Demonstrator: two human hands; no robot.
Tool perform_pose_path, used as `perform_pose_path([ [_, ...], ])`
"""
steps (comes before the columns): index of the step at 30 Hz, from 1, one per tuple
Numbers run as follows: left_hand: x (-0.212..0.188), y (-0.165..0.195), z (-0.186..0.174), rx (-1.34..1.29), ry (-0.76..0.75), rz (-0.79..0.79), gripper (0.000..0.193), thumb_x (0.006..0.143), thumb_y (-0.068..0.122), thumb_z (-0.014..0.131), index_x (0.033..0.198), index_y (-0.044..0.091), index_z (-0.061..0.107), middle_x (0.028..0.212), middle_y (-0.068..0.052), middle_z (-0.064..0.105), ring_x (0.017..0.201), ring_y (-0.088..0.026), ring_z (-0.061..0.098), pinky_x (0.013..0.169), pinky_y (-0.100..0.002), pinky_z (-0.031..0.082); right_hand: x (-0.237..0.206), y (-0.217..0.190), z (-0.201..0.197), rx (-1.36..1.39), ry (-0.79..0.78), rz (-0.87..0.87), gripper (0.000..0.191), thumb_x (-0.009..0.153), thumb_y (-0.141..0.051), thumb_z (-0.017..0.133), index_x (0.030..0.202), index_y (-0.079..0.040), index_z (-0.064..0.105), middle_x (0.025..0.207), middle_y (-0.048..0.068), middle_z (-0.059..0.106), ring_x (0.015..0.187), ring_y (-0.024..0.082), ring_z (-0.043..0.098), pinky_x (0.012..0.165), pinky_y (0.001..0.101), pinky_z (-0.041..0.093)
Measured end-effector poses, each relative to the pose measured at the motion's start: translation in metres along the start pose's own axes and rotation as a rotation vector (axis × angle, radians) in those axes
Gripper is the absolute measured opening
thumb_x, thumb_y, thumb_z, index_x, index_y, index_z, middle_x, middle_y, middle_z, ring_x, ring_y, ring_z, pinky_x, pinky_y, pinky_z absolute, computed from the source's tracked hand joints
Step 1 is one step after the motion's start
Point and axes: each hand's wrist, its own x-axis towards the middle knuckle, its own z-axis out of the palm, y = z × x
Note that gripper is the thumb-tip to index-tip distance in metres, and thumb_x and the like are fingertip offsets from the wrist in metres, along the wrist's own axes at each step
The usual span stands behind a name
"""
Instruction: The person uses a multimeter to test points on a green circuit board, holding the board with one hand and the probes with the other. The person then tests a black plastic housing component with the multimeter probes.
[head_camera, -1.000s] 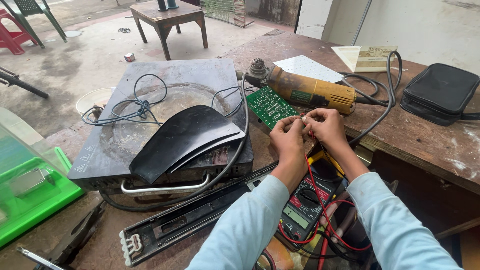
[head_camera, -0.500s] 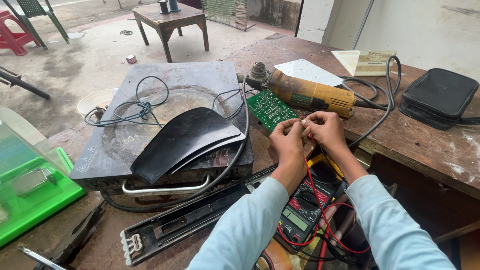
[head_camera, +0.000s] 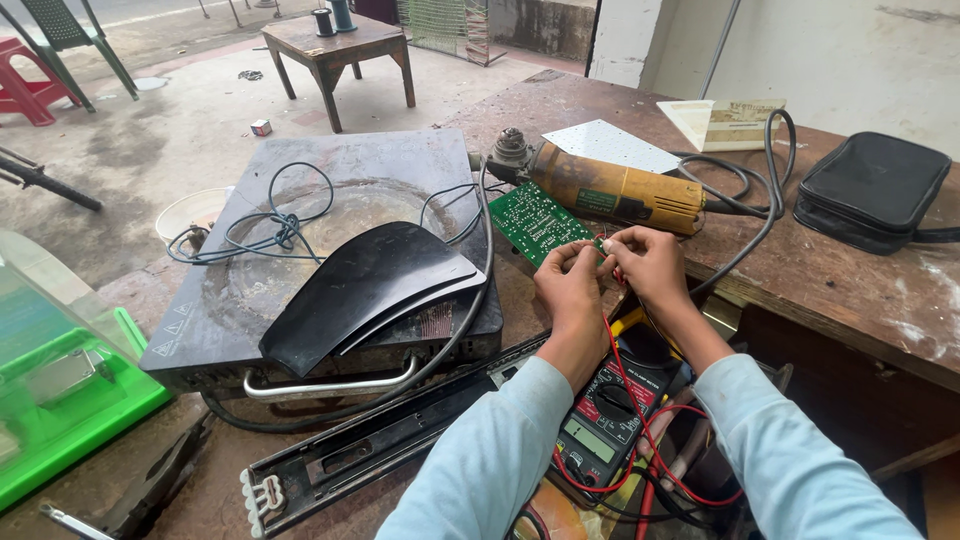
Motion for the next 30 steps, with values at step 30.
perform_pose_path([
  [30,0.009,-0.003,-0.009,0.040,0.022,0.017,0.015,0.088,0.003,0.069,0.102,-0.003,0.068,0.087,-0.007,0.071,0.076,-0.018,0.075,0.066,-0.026,0.060,-0.005,-0.003,0.004,0.072,0.022,0.046,0.013,0.088,-0.011,0.075,0.091,0.002,0.075,0.067,0.004,0.071,0.055,0.007,0.062,0.050,0.0234,0.049],
])
